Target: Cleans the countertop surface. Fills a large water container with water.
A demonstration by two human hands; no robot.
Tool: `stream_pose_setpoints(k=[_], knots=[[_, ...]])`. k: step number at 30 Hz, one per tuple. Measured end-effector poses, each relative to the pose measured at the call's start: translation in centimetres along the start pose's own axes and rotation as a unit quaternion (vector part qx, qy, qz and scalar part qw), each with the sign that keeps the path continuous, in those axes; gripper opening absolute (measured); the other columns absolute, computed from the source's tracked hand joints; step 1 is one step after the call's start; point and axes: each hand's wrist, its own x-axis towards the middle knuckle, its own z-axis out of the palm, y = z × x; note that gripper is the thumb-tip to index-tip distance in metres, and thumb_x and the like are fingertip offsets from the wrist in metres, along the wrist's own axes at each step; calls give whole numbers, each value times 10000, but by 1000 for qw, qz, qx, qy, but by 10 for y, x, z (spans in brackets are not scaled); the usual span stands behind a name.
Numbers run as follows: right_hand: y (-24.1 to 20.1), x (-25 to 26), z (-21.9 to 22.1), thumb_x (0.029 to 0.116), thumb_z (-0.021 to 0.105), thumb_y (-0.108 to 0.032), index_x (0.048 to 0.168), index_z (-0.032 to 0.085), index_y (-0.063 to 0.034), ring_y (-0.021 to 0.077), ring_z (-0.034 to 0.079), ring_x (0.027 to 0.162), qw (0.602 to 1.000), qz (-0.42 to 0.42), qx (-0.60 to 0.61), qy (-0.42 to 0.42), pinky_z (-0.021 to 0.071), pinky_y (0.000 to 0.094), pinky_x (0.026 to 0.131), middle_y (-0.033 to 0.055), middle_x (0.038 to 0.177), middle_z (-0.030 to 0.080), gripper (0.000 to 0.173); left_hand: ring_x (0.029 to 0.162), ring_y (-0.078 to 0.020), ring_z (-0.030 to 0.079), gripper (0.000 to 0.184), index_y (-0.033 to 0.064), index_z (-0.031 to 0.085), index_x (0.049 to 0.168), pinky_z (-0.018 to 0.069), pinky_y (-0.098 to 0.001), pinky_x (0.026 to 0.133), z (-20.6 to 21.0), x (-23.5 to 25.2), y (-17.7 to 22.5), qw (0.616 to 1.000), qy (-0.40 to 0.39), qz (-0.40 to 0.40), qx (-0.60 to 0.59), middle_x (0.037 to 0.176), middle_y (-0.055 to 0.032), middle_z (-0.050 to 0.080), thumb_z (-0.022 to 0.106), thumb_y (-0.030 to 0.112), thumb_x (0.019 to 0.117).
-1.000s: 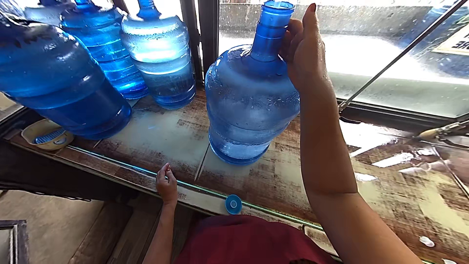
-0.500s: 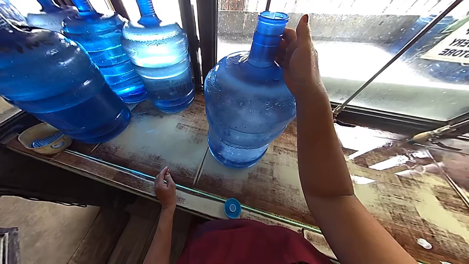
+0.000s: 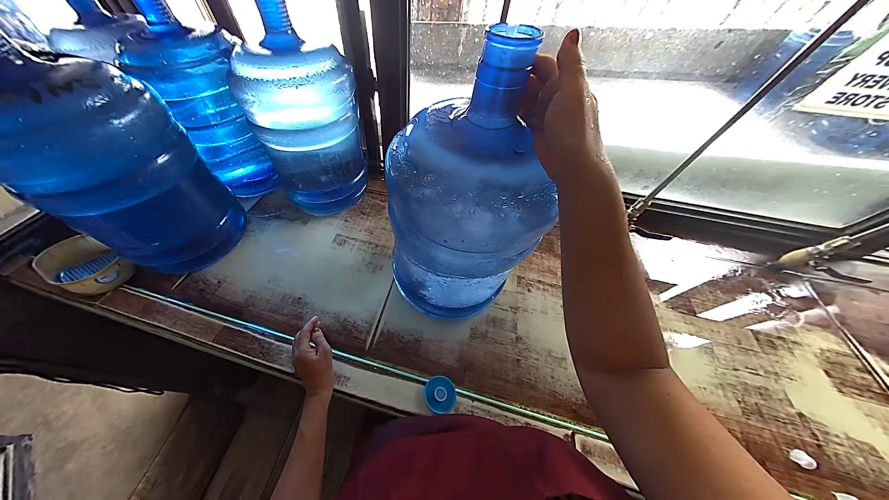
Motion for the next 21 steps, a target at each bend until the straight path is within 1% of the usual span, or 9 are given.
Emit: stream_pose_setpoints(k=[4,13,17,21], knots=[[-1,-1,1,1105,-2,-411,1462,446,24,154,591,1228,1000,6,-5,3,449,319,1067,162,1370,592,719,1120,-404,667,332,-117,660,1224,493,-497,1023,-1,-1,1,1000,-1,2,6,1157,-299,693,448,60,1040],[-1,0,0,1105,2,-418,1458,447,23,157,609,1195,1000,8,2,2,463,323,1048,164,1328,613,719,1126,-400,664,332,-118,656,1230,494,-490,1020,-1,-1,2,1000,1,-5,4,1165,-296,691,445,54,1041],[1,0,0,1107,8,-418,1465,441,27,161,607,1208,1000,6,10,2,464,325,1057,167,1339,610,717,1130,-398,661,334,-117,655,1231,489,-484,1027,-1,-1,2,1000,-3,-6,-3,1165,-300,688,438,55,1044],[1,1,-1,1105,-3,-413,1449,458,23,145,622,1178,1000,0,0,-3,476,322,1040,152,1297,634,722,1133,-394,665,331,-116,657,1232,491,-484,1031,-1,-1,2,1000,-2,-8,-2,1172,-298,689,442,55,1046]])
